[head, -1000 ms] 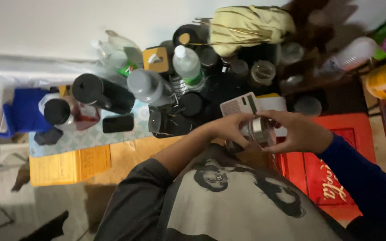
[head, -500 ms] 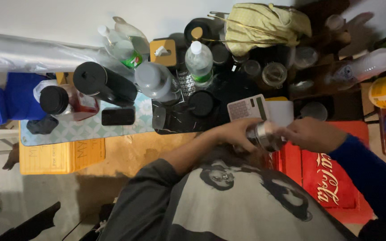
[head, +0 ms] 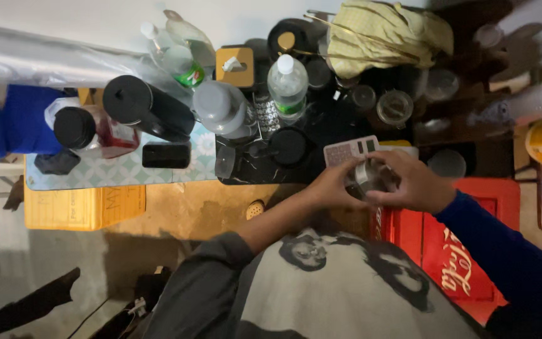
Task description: The person prepares iced coffee drinks at a cart, stirring a beverage in a plastic cup on a scale, piping whipped cream from a piping bag onto drinks, and sealing cups with lids. They then place the finished drinks into plastic bags, carry them across a gravel yard, and hand them to a customer at an outdoor table.
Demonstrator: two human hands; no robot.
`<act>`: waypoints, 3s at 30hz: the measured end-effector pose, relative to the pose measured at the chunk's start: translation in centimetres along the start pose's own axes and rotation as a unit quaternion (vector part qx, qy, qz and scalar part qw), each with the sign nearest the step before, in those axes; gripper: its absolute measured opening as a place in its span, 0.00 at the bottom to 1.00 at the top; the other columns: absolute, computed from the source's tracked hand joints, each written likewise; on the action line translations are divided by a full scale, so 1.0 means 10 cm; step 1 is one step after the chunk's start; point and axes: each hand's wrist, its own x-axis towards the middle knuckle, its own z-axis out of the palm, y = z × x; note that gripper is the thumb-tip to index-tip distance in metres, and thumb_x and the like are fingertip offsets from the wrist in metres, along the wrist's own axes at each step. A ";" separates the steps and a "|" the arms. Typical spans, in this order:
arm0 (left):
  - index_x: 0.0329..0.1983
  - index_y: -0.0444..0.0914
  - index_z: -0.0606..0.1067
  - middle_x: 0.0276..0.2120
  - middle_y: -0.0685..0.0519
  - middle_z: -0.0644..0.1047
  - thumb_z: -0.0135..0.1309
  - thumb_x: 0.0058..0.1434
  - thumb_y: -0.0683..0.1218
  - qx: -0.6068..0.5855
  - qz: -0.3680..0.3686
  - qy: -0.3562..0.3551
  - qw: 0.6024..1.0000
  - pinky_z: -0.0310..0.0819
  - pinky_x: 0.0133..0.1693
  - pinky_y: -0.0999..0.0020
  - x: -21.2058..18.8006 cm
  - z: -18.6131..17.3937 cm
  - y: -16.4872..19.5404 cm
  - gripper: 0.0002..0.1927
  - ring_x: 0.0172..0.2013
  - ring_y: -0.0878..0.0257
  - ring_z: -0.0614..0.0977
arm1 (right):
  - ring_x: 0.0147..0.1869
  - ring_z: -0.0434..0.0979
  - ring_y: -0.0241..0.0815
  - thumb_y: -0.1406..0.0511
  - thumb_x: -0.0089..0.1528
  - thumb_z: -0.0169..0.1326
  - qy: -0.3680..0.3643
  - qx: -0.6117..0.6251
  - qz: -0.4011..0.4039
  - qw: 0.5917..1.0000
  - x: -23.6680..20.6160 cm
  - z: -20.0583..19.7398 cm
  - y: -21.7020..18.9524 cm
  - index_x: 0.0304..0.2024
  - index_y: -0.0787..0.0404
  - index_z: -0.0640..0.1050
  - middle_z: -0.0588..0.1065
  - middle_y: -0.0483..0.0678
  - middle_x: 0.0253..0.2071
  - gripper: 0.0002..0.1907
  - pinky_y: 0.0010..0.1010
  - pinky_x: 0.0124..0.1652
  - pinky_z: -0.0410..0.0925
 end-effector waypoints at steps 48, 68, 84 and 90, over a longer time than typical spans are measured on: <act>0.57 0.36 0.75 0.49 0.48 0.79 0.62 0.64 0.40 0.132 0.223 0.013 0.966 0.80 0.49 0.67 -0.17 -0.39 0.94 0.18 0.50 0.61 0.83 | 0.32 0.77 0.40 0.59 0.52 0.74 0.453 0.128 0.321 0.822 -0.78 -0.05 -0.04 0.52 0.64 0.82 0.82 0.53 0.36 0.29 0.31 0.34 0.71; 0.56 0.30 0.76 0.43 0.48 0.82 0.53 0.69 0.41 -0.064 -0.101 -0.879 0.462 0.77 0.51 0.66 -3.37 1.15 0.00 0.14 0.45 0.62 0.82 | 0.67 0.70 0.55 0.51 0.50 0.74 0.720 -0.113 0.591 0.346 -1.54 4.22 -5.55 0.69 0.62 0.63 0.67 0.58 0.66 0.52 0.41 0.62 0.67; 0.61 0.36 0.71 0.47 0.48 0.79 0.54 0.69 0.50 0.114 -0.257 -0.923 0.265 0.77 0.36 0.69 -7.51 0.48 -1.35 0.21 0.37 0.60 0.84 | 0.59 0.73 0.58 0.55 0.48 0.74 0.512 -0.126 0.848 -0.052 -0.82 6.72 -8.95 0.65 0.61 0.73 0.74 0.58 0.53 0.45 0.44 0.58 0.68; 0.68 0.45 0.63 0.56 0.54 0.74 0.49 0.67 0.57 0.127 -0.242 -0.896 0.351 0.79 0.34 0.68 -8.45 0.29 -1.37 0.28 0.35 0.60 0.85 | 0.57 0.73 0.62 0.55 0.43 0.75 0.506 -0.052 0.861 -0.027 -1.10 7.29 -8.82 0.63 0.53 0.75 0.73 0.60 0.55 0.45 0.46 0.54 0.69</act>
